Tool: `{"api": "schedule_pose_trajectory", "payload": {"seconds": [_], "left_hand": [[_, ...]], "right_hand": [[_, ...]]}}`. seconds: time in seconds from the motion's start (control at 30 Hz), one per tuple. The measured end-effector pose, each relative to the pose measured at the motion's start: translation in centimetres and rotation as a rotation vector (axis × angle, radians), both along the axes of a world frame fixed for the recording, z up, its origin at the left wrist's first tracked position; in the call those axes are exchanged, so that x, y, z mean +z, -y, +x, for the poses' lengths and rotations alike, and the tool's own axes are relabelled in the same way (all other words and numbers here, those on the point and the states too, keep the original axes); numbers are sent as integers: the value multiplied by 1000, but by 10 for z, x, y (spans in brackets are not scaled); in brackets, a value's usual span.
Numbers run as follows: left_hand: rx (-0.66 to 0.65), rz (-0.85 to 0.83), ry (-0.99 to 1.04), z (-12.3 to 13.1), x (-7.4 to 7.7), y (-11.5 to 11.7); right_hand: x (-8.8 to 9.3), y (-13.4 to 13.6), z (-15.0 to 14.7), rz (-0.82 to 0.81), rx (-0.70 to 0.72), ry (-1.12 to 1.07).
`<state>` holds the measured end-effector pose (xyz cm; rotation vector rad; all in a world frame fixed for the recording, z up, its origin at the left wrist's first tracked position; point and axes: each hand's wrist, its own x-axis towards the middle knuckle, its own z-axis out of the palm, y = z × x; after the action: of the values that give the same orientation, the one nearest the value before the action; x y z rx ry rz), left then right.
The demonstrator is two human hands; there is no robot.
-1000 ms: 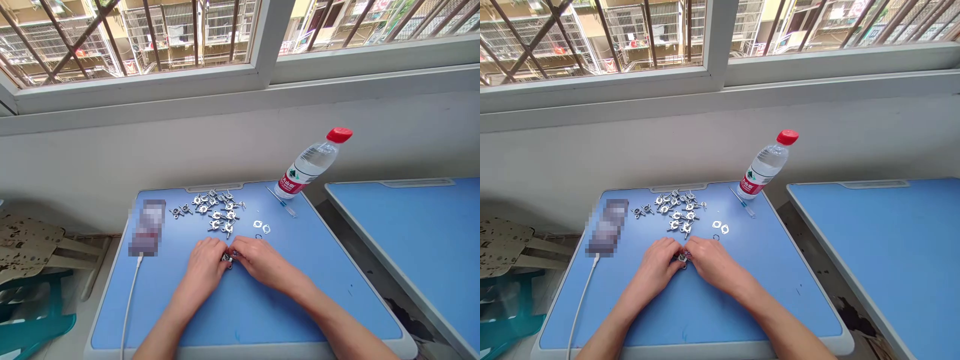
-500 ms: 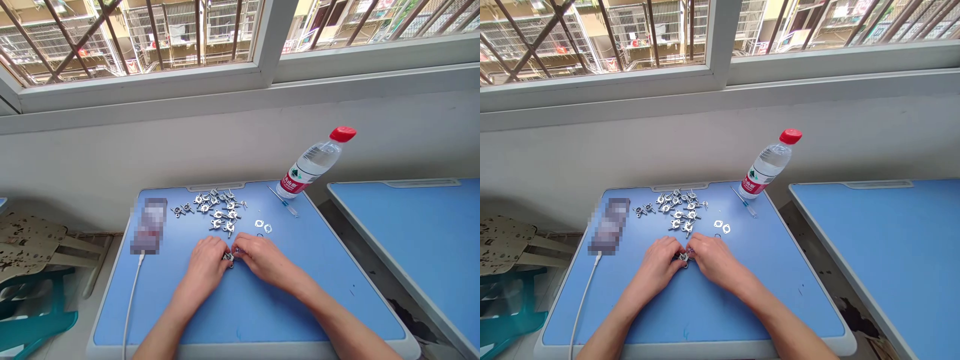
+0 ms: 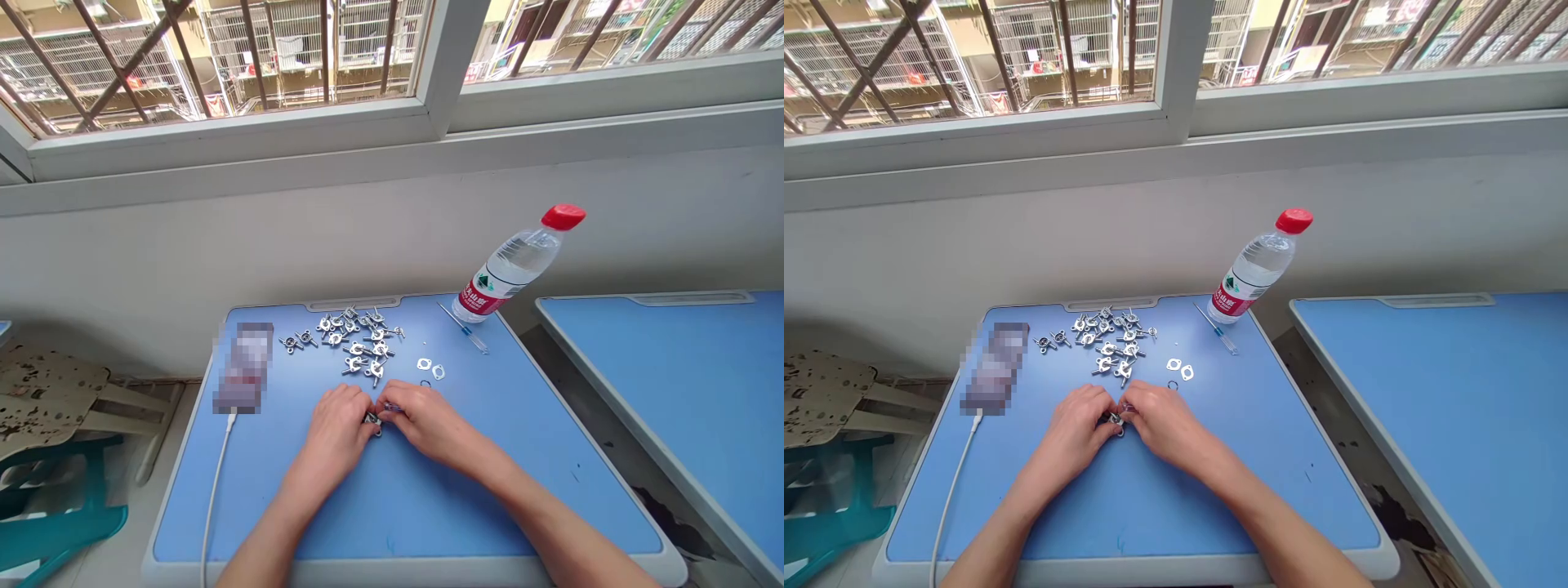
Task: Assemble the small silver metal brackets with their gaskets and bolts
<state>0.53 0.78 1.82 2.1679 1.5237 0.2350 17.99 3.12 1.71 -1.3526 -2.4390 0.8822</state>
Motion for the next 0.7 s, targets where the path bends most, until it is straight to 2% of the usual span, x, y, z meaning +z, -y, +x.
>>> {"api": "schedule_pose_trajectory", "payload": {"seconds": [0.37, 0.57, 0.7], "left_hand": [[-4, 15, -2, -1, -4, 1], [-1, 23, 15, -1, 0, 1], [11, 2, 6, 1, 5, 2]], "right_hand": [[0, -1, -3, -72, -63, 4], [19, -1, 8, -131, -171, -183], [27, -4, 18, -189, -224, -399]]}}
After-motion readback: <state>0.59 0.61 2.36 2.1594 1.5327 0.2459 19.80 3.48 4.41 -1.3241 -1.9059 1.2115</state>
